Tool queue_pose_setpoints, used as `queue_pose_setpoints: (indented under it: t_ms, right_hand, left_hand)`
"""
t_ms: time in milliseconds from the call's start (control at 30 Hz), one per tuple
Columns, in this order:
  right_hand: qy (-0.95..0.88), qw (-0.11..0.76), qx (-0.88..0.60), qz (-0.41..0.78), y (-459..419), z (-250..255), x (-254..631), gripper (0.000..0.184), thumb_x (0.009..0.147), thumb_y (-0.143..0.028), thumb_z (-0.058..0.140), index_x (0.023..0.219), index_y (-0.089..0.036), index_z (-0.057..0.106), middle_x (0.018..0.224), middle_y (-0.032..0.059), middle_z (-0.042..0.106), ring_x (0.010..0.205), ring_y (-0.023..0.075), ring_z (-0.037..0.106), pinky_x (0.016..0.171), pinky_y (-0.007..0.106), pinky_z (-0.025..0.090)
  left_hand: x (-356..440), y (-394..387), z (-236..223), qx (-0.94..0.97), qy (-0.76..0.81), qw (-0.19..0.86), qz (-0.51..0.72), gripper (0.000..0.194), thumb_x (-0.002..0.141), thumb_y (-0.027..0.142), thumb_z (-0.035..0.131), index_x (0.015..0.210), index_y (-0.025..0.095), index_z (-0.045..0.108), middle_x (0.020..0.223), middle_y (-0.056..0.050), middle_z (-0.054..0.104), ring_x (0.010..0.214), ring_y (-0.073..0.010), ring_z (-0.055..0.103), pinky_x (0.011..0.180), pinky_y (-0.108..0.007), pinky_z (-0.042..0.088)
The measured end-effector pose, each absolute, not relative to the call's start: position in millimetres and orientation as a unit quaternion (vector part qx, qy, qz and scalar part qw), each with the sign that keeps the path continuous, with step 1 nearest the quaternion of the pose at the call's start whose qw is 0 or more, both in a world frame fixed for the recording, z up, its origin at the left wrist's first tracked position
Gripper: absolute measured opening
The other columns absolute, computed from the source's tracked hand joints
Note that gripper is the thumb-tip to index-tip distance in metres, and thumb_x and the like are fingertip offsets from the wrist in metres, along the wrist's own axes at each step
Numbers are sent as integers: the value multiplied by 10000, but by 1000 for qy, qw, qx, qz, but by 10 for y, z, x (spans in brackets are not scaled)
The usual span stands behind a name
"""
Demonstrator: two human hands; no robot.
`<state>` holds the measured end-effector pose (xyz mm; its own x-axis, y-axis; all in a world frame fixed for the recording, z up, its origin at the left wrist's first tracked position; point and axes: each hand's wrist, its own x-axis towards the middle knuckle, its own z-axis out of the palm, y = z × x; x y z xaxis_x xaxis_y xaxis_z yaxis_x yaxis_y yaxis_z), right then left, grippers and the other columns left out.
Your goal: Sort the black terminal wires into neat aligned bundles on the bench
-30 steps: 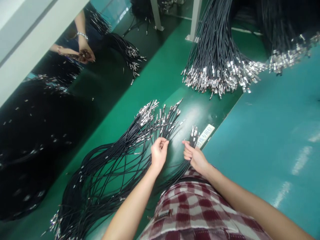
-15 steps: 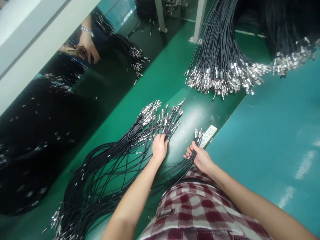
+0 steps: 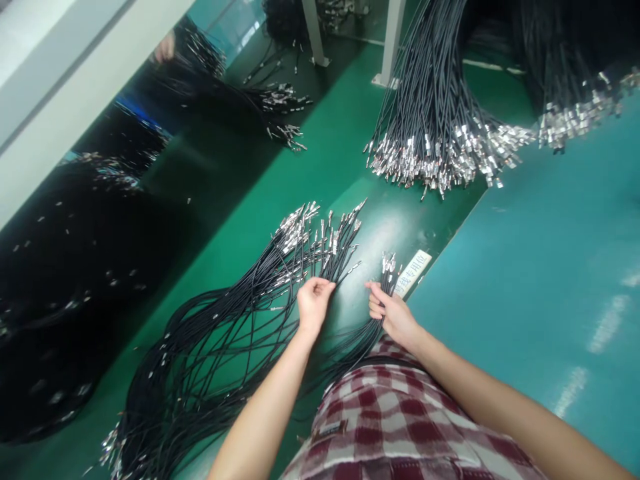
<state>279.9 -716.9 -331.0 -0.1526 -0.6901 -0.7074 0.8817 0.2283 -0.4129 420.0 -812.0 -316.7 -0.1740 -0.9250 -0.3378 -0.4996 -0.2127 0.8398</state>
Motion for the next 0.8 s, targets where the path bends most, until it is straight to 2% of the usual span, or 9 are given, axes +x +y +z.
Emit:
queue_pose_setpoints:
  t_ms: [100,233,300,333,433,533,633,733,800]
  right_hand:
    - [479,629,65,-609,-7165,-3285,2846,388,629,-476,839,817,-190,657,564,-77,380,437,42,228,378,203,199]
    - [511,605,81,-605,-7108,-3315,2828,414,606,-525,841,661,-184,611,676,4,562,597,109,493,495,237,414]
    - [480,624,105,-608,-7084,-3332,2806,423,599,-523,849,658,-190,594,693,15,574,663,141,539,577,274,477]
    - [463,637,114,-606,-7080,-3336,2801,425,603,-519,850,658,-193,584,645,0,540,625,134,518,578,282,481]
    - [445,648,128,-604,-7102,-3318,2821,435,614,-517,846,658,-192,561,509,-76,340,467,76,323,478,244,407]
    - [452,634,116,-616,-7146,-3265,2871,412,617,-482,853,772,-183,617,502,-112,237,442,56,194,407,202,268]
    - [458,629,90,-622,-7169,-3206,2904,425,609,-472,850,838,-180,643,510,-101,312,438,53,206,395,206,206]
    - [477,611,107,-622,-7142,-3198,2912,436,610,-540,815,777,-176,642,580,-42,493,451,63,317,392,222,241]
    - [499,594,131,-617,-7104,-3238,2906,415,629,-539,802,770,-178,652,572,-30,511,450,77,353,382,231,266]
  left_hand:
    - [4159,-7751,-3031,507,-701,156,-476,84,787,227,659,723,174,644,679,9,595,607,-119,523,598,-240,412]
    - [4163,-7740,-3064,461,-772,124,-420,157,890,265,576,776,185,650,761,-22,616,688,-146,557,660,-266,443]
    - [4176,-7969,-3175,487,-790,140,-346,68,871,224,596,843,186,644,856,-44,617,790,-173,573,736,-293,457]
    - [4182,-8096,-3235,498,-796,134,-317,30,849,180,608,853,185,638,886,-49,610,822,-182,572,764,-306,458]
    - [4182,-8351,-3336,525,-790,103,-298,97,800,87,613,770,179,614,828,-32,588,797,-180,568,766,-312,458]
    - [4098,-8284,-3245,541,-759,151,-331,94,803,117,626,732,176,609,746,-10,573,713,-155,554,697,-284,460]
    - [3879,-7938,-3071,509,-725,203,-417,63,819,158,621,763,175,644,760,-15,599,691,-140,573,654,-264,479]
    - [3663,-7556,-3009,500,-645,217,-535,155,884,204,521,860,165,669,911,-59,627,625,-117,598,552,-248,502]
    - [3642,-7441,-3065,494,-595,207,-600,192,905,212,476,965,159,650,954,-76,627,570,-101,594,508,-240,509]
